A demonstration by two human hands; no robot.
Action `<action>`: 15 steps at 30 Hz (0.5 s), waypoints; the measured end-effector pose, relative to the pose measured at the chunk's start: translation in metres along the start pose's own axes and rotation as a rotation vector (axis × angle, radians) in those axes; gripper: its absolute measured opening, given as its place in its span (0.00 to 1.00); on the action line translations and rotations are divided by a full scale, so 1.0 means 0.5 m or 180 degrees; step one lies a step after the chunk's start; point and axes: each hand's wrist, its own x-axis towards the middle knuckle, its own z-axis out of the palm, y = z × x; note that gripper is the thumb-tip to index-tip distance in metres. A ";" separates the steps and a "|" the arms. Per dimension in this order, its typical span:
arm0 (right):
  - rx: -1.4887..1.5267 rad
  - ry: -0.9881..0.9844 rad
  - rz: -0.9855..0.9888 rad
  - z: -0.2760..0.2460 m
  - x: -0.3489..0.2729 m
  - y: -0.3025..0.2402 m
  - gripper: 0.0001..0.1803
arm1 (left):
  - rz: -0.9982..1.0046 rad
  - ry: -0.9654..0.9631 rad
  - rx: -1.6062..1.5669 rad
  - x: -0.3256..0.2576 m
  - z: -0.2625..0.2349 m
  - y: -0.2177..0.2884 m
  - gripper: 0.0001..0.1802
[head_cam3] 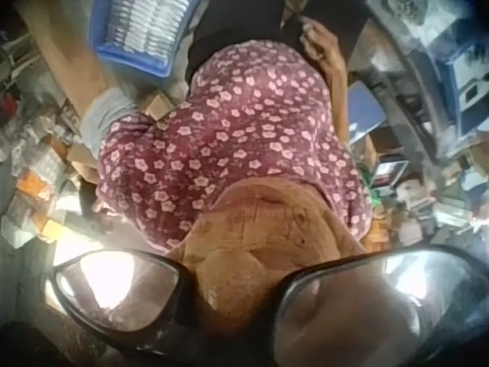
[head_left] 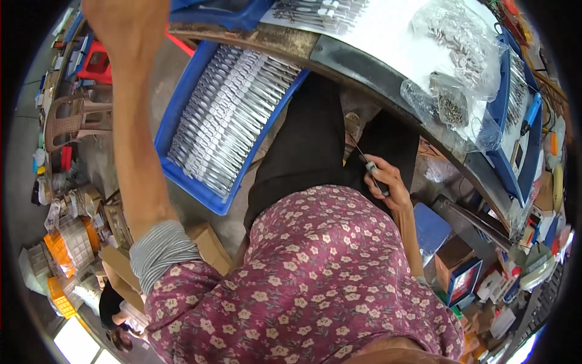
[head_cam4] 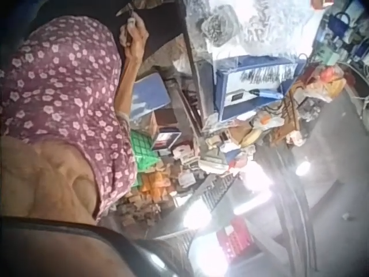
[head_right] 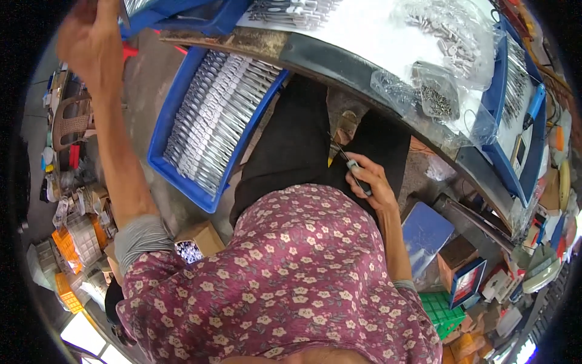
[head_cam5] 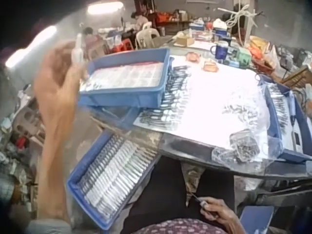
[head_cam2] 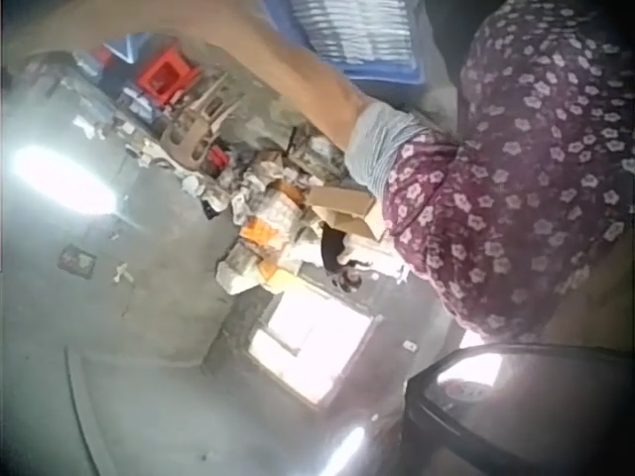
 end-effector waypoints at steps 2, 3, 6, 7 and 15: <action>-0.0077 0.0071 -0.0091 -0.002 0.003 0.002 0.21 | -0.0276 -0.0368 -0.0159 -0.084 0.029 -0.011 0.14; -0.0170 0.0078 -0.0115 0.008 0.005 0.002 0.20 | -0.0112 -0.0444 -0.0190 -0.139 0.022 -0.021 0.12; -0.0122 -0.0153 -0.0190 0.019 0.017 0.014 0.18 | -0.1453 -0.1372 -0.1173 -0.296 0.044 0.011 0.13; -0.0183 -0.0170 -0.0243 0.028 0.017 0.014 0.18 | -0.1986 -0.1887 -0.1111 -0.347 0.052 0.005 0.13; -0.0340 -0.0081 -0.0435 0.065 0.026 0.017 0.19 | -0.2847 -0.2517 -0.1341 -0.572 0.172 -0.092 0.10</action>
